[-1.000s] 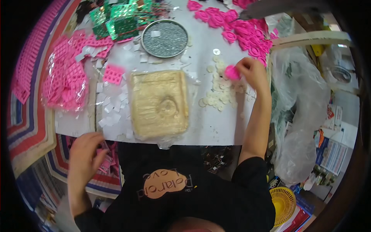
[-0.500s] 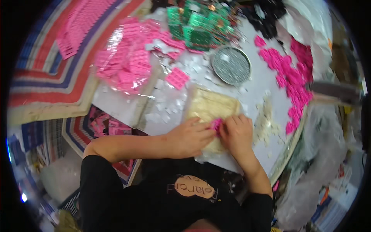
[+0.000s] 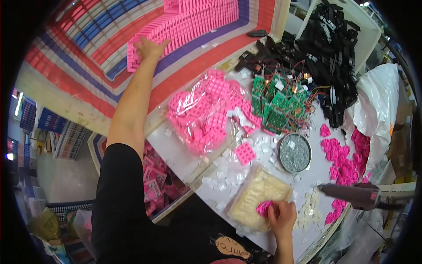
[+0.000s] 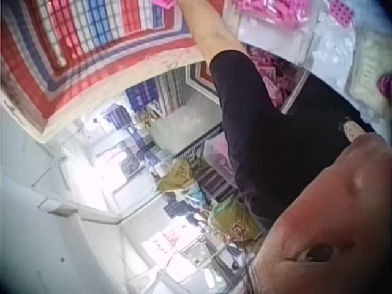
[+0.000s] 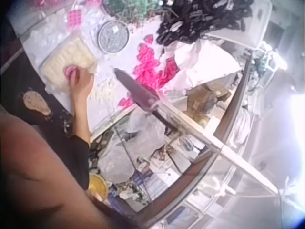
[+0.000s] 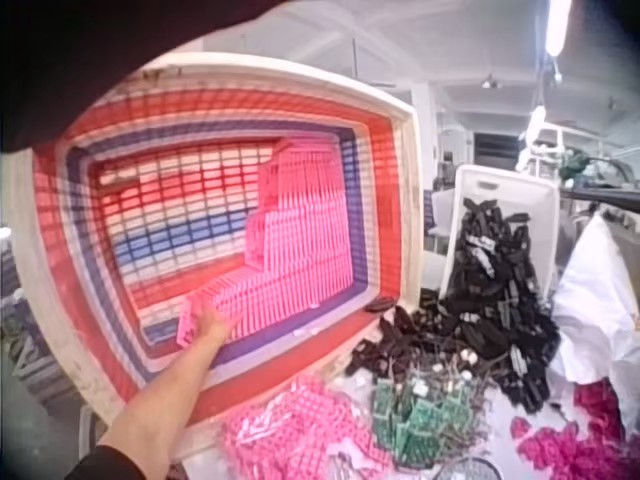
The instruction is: The recorder is assembling internal electronic components into a pink toy savings bank and using an electric screwdriver to secure parts.
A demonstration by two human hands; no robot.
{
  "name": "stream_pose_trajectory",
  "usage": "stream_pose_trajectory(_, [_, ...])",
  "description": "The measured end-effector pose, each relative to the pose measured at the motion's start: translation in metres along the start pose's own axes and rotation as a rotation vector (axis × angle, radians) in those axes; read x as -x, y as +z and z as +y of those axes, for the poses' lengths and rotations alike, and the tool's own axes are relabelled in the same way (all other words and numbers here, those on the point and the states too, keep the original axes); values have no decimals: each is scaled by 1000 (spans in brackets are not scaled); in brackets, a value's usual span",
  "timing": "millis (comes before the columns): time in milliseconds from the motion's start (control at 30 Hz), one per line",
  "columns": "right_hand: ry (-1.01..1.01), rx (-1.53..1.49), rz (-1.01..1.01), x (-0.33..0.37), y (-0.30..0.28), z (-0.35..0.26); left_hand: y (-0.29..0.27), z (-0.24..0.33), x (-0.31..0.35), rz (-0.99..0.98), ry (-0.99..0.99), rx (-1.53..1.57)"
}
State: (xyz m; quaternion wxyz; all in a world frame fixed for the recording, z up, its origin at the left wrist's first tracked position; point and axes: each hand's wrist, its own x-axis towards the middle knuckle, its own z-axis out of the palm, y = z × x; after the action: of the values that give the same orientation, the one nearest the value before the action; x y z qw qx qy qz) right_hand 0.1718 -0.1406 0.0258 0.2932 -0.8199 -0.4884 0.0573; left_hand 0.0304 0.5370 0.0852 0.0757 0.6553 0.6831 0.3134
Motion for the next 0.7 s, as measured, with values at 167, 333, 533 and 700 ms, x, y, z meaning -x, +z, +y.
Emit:
stream_pose_trajectory(167, [63, 29, -5, 1, 0, 4, 16, 0, -3, 98, -28, -224])
stream_pose_trajectory(333, [91, 11, -33, -1, 3, 6, 28, -11, -40, 170, 169, -274])
stream_pose_trajectory(533, [165, -2, -49, -6, 3, 3, 34, -29, -45, 234, 198, -141])
stream_pose_trajectory(700, [152, -33, -31, -7, 4, 6, 33, -32, -25, 317, 222, -348])
